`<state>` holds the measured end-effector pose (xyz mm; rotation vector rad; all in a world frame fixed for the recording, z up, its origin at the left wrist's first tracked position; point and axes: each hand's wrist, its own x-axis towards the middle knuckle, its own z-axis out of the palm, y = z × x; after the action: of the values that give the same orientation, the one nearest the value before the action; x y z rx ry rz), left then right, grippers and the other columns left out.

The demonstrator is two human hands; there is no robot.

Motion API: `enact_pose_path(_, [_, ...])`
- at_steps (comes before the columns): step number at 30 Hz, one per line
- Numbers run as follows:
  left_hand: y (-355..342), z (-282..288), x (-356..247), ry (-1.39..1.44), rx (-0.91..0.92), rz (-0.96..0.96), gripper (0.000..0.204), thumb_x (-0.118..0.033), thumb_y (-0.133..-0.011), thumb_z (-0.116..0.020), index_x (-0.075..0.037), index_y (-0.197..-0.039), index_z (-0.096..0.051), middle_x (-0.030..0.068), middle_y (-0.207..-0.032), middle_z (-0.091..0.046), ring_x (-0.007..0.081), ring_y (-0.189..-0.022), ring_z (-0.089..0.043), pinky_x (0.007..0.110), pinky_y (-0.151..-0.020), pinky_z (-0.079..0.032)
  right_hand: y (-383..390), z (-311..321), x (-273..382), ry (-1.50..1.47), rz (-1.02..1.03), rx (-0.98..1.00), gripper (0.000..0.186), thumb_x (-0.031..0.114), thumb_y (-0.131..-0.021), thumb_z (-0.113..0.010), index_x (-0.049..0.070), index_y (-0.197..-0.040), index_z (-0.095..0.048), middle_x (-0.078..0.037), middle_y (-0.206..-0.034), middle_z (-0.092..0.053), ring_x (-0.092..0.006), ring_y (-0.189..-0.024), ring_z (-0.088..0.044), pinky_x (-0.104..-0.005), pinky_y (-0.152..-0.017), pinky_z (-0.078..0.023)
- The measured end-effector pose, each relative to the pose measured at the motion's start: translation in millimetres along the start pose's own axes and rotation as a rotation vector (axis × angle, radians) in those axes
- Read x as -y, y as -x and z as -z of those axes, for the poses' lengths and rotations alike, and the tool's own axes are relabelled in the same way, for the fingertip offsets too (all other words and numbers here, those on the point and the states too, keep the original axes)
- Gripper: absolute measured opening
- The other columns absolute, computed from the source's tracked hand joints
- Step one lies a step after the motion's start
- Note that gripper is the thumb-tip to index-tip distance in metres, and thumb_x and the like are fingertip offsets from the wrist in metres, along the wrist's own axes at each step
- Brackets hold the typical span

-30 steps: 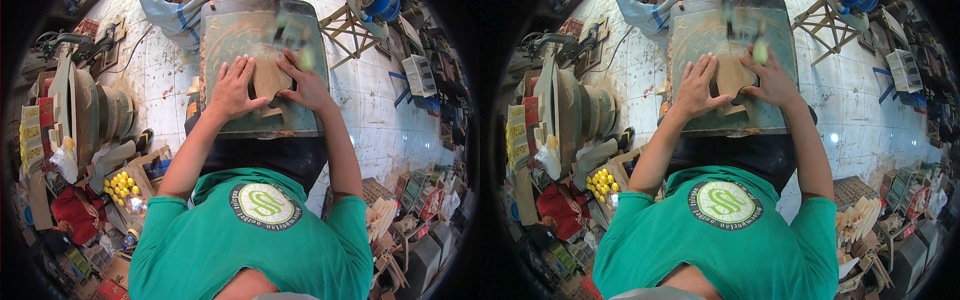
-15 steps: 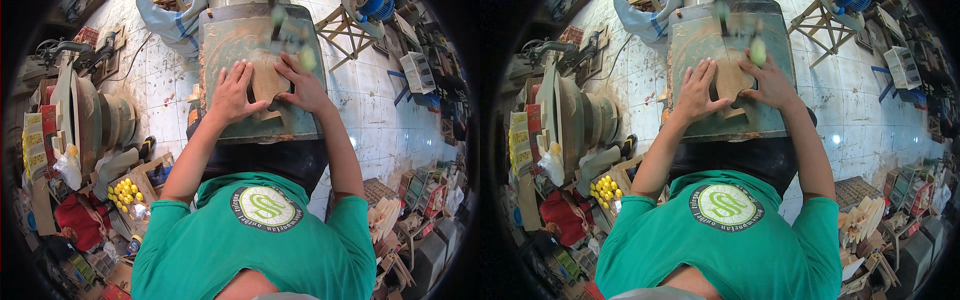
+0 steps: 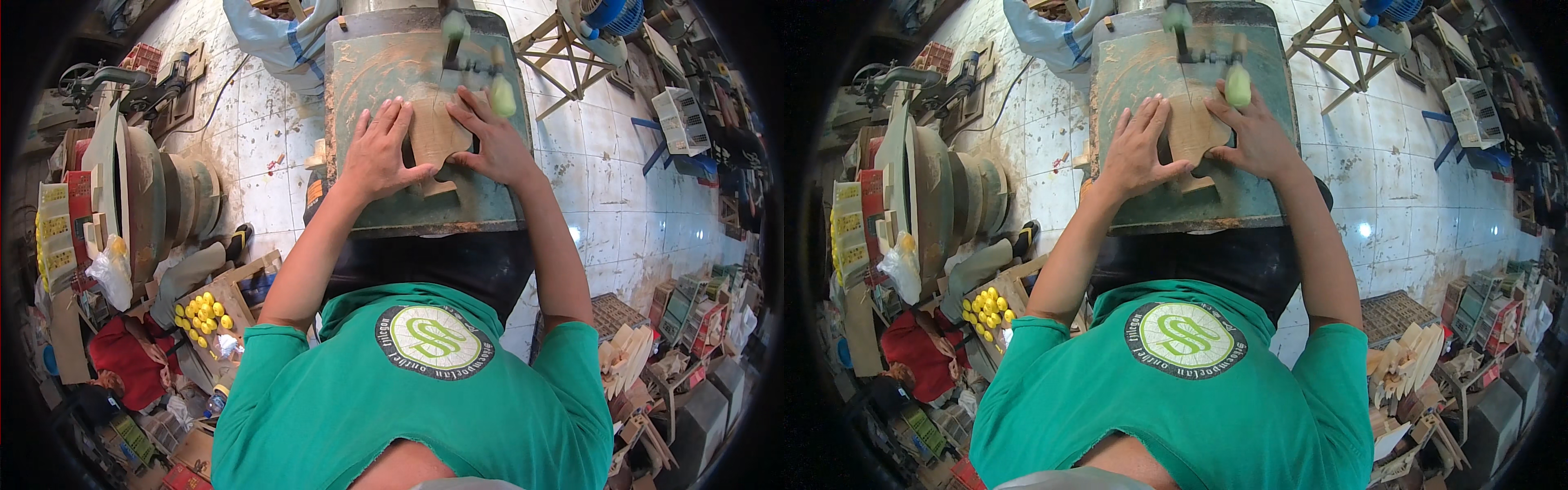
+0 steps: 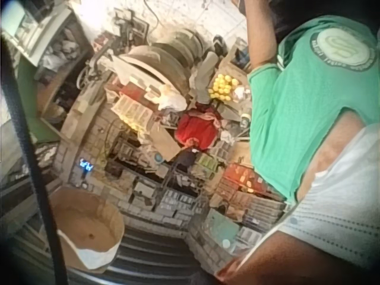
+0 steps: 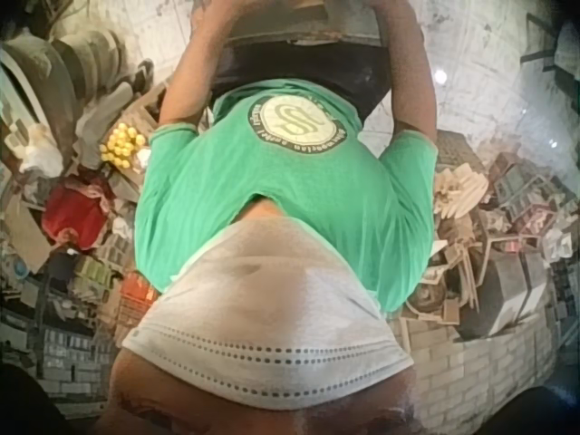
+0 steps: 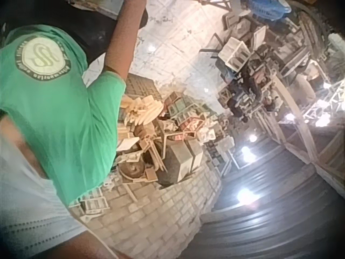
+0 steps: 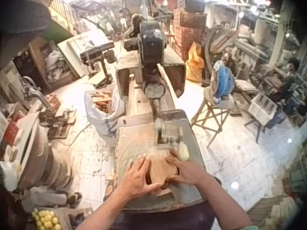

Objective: Cutting a shaped wooden piece using a scroll saw.

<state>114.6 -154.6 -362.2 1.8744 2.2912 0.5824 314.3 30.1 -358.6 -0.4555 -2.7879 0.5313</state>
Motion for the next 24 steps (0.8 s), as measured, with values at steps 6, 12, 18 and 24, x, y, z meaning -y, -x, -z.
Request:
enact_pose_path(6, [-1.0,-1.6,2.6,0.004,0.001,0.001,0.118,-0.069,-0.077,-0.080,-0.003,-0.165,-0.038,0.0213,-0.168,-0.041,0.0357,-0.160,-0.035,0.059,-0.130,-0.024,-1.9,2.4,3.1,-0.047,-0.072,0.080,0.091,0.039,-0.079,-0.091,0.021,-0.159,-0.053,-0.006,-0.176,-0.033,-0.0435,-0.156,-0.037,-0.0495,-0.127,-0.040])
enact_pose_path(12, [-3.8,0.7,4.6,0.001,0.031,0.005,0.119,-0.071,-0.078,-0.079,-0.004,-0.166,-0.037,0.0211,-0.170,-0.040,0.0346,-0.160,-0.034,0.058,-0.131,-0.023,-1.2,-2.4,-0.2,-0.007,0.008,-0.038,0.091,0.037,-0.079,-0.091,0.020,-0.159,-0.053,-0.005,-0.176,-0.034,-0.0425,-0.154,-0.041,-0.0497,-0.124,-0.043])
enact_pose_path(18, [-6.6,1.8,5.8,-0.003,0.040,-0.003,0.119,-0.073,-0.079,-0.078,-0.004,-0.166,-0.037,0.0210,-0.170,-0.040,0.0346,-0.161,-0.034,0.057,-0.131,-0.023,-2.3,-1.3,0.1,-0.013,-0.044,0.023,0.091,0.037,-0.079,-0.091,0.021,-0.159,-0.052,-0.005,-0.175,-0.035,-0.0412,-0.154,-0.043,-0.0497,-0.123,-0.043])
enact_pose_path(24, [-8.7,0.7,7.8,-0.002,0.047,-0.005,0.119,-0.073,-0.079,-0.078,-0.004,-0.167,-0.036,0.0206,-0.171,-0.038,0.0342,-0.161,-0.033,0.057,-0.132,-0.022,-1.8,-3.7,-1.0,0.031,-0.021,-0.030,0.090,0.038,-0.080,-0.090,0.022,-0.160,-0.051,-0.004,-0.176,-0.033,-0.0400,-0.151,-0.046,-0.0483,-0.123,-0.044])
